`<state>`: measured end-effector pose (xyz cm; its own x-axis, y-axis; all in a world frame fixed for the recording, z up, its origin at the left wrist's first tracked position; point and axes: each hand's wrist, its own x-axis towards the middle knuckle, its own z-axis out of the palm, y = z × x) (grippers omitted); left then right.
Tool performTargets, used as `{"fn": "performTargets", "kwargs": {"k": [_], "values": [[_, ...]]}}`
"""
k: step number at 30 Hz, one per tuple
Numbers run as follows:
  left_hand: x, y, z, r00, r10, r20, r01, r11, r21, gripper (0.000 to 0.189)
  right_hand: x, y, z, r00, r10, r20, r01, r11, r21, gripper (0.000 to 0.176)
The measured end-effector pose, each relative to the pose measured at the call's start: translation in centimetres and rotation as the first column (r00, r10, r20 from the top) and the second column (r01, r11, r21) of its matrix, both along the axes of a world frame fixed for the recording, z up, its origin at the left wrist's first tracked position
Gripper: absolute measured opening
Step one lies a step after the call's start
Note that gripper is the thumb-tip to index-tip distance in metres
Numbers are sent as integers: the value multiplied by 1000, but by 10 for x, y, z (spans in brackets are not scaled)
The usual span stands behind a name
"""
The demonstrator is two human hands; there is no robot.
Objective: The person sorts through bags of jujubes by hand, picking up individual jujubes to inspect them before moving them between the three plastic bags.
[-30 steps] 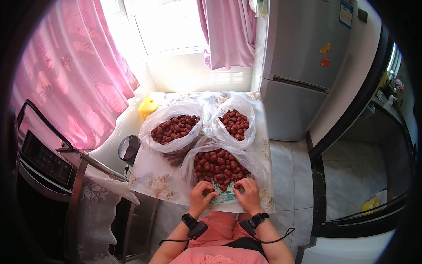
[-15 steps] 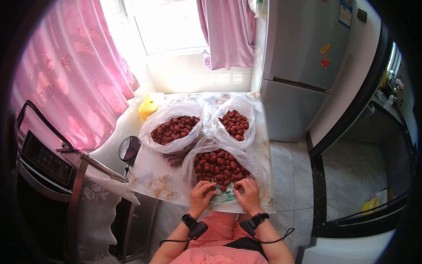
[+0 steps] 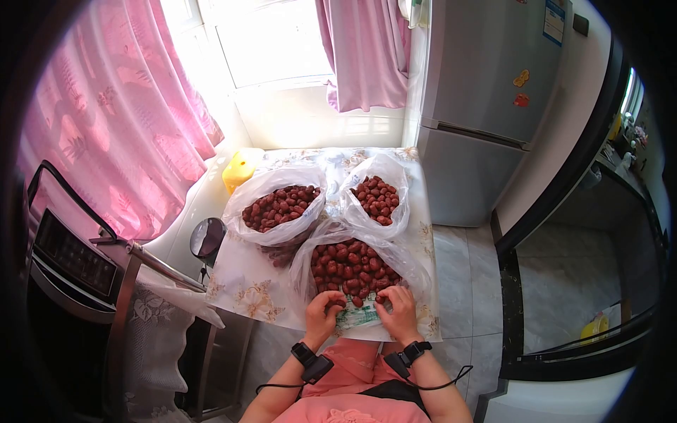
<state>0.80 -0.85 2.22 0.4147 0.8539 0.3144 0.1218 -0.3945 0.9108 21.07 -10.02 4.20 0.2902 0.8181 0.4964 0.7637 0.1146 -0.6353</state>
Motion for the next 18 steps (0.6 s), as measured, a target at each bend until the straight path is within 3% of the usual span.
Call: {"fn": "performTargets", "kwargs": {"k": [6,8,11,18], "values": [[0,1,1,999,-6,-47,9,999,49,35,0,0,4,1000,-2,8,2,1000,-1,26],[4,1,3,994,-8,107,18,996,-93,30,-1,0,4,1000,-12,8,12,1000,11,27],[2,6,24,996,-20,91,33,990,-140,27,0,-1,4,1000,4,-10,-4,1000,-8,25],[32,38,87,958,-81,277,80,997,14,30,2,0,-1,1000,4,20,-4,1000,3,24]]}}
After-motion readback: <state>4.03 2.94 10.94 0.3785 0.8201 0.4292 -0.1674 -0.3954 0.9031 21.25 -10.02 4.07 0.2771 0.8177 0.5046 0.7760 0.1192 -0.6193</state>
